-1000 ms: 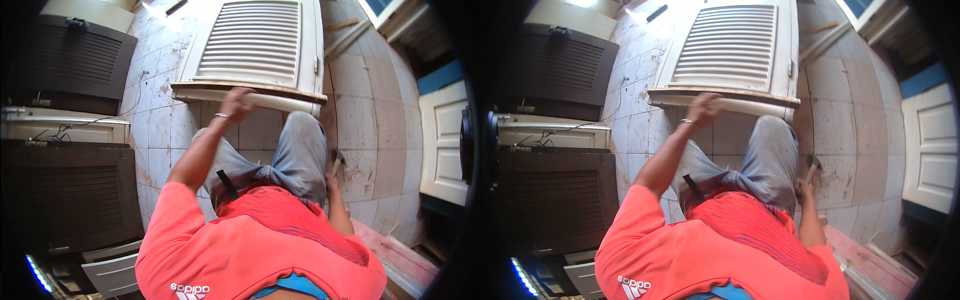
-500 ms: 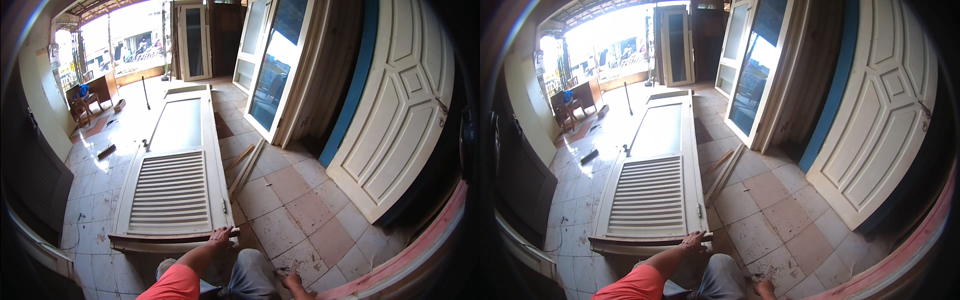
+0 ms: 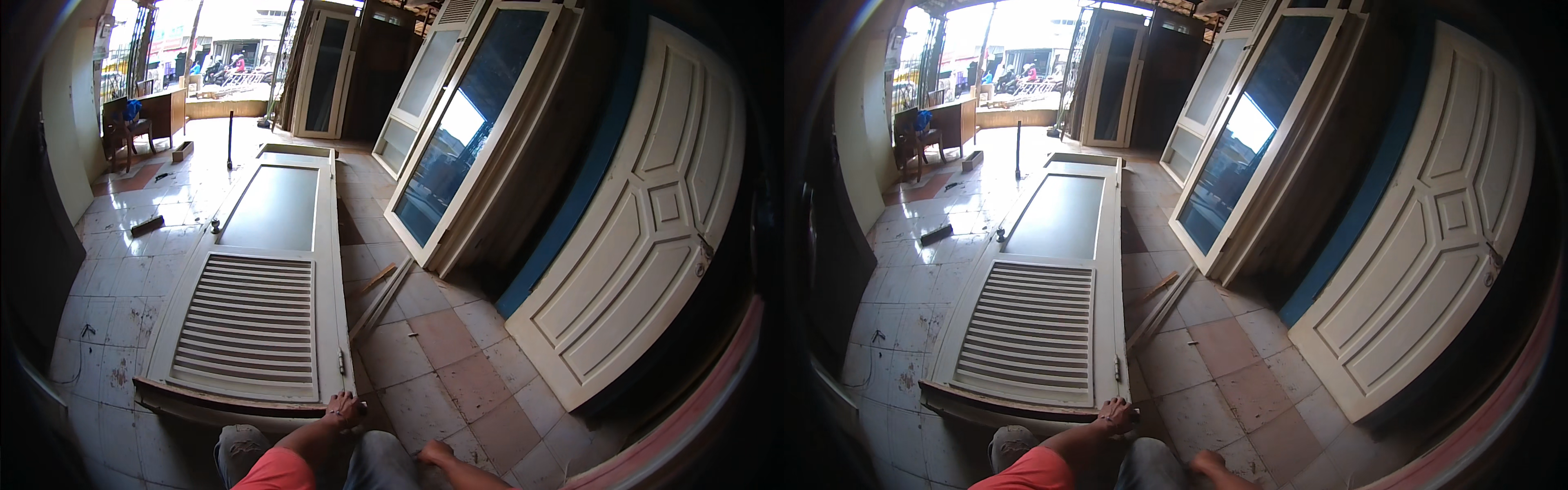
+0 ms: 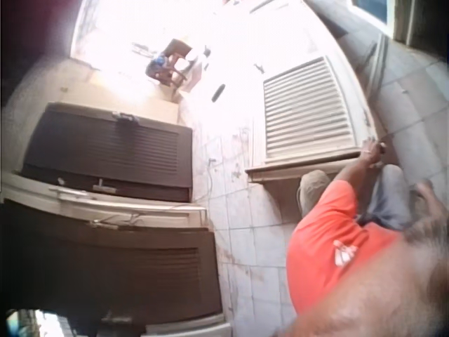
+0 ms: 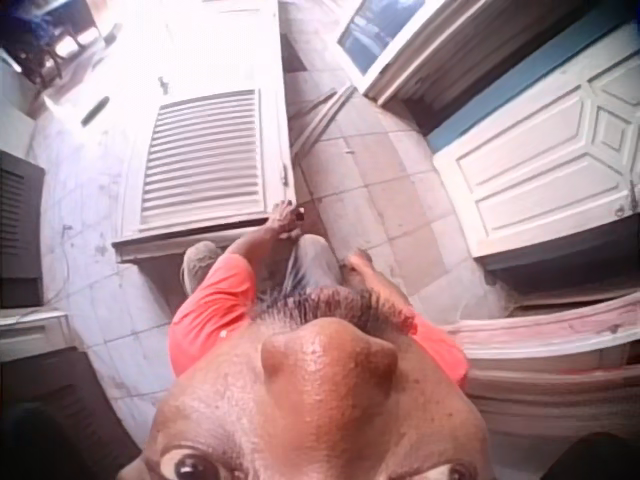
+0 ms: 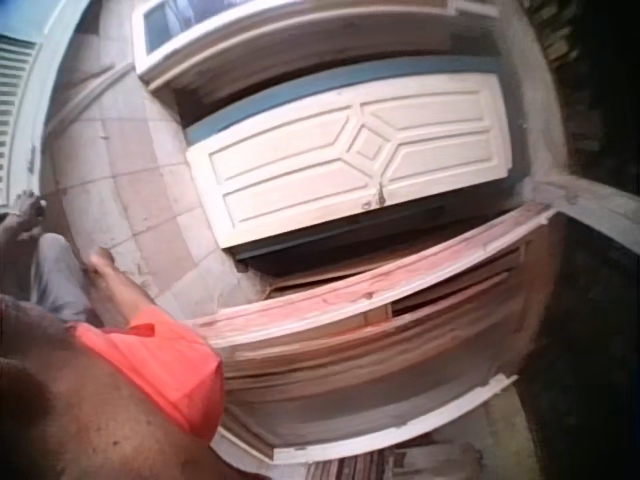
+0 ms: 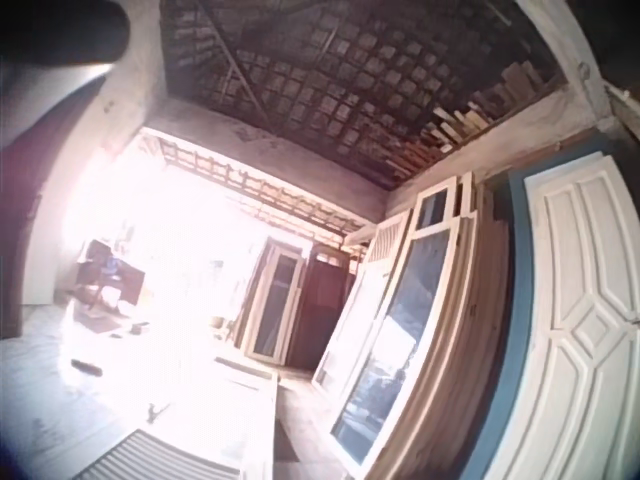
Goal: The person uses a hammer and a screwdriver to work on the hinges and edges of a wooden door that is lying on the floor.
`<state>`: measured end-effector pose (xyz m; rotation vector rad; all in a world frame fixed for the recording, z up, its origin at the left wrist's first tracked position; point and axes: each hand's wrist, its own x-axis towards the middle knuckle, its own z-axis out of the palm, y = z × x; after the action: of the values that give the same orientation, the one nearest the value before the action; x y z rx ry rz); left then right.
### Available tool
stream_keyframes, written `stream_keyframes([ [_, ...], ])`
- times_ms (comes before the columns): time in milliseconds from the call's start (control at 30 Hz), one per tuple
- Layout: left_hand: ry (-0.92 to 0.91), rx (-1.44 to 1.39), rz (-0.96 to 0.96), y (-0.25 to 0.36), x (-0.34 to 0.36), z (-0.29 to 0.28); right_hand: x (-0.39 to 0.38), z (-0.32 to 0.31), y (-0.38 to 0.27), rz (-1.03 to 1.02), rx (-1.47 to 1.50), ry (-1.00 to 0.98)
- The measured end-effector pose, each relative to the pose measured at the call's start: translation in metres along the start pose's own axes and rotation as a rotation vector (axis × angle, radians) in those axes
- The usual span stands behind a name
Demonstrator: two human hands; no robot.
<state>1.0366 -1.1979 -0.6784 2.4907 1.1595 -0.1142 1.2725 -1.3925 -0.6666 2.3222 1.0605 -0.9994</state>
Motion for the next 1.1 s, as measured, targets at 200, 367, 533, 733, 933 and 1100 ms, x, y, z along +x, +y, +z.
stream_keyframes([
  [200, -0.026, -0.133, 0.147, -0.021, 0.035, 0.033, -0.025, 0.004, -0.014, 0.172, 0.019, 0.111],
  [367, -0.071, -0.233, 0.222, -0.029, 0.035, 0.023, -0.03, 0.017, -0.021, 0.277, 0.016, 0.018],
  [533, -0.053, -0.25, 0.299, -0.016, 0.015, -0.018, -0.027, 0.038, -0.015, 0.396, 0.098, 0.08],
  [733, 0.0, -0.383, 0.31, -0.012, -0.023, -0.119, -0.035, 0.019, -0.043, 0.18, -0.089, 0.144],
  [933, 0.199, -0.494, 0.348, -0.01, -0.056, -0.188, 0.006, 0.009, -0.022, 0.074, -0.148, 0.317],
  [1100, 0.34, -0.509, 0.434, -0.018, -0.093, -0.25, 0.01, 0.015, -0.021, 0.095, -0.086, 0.216],
])
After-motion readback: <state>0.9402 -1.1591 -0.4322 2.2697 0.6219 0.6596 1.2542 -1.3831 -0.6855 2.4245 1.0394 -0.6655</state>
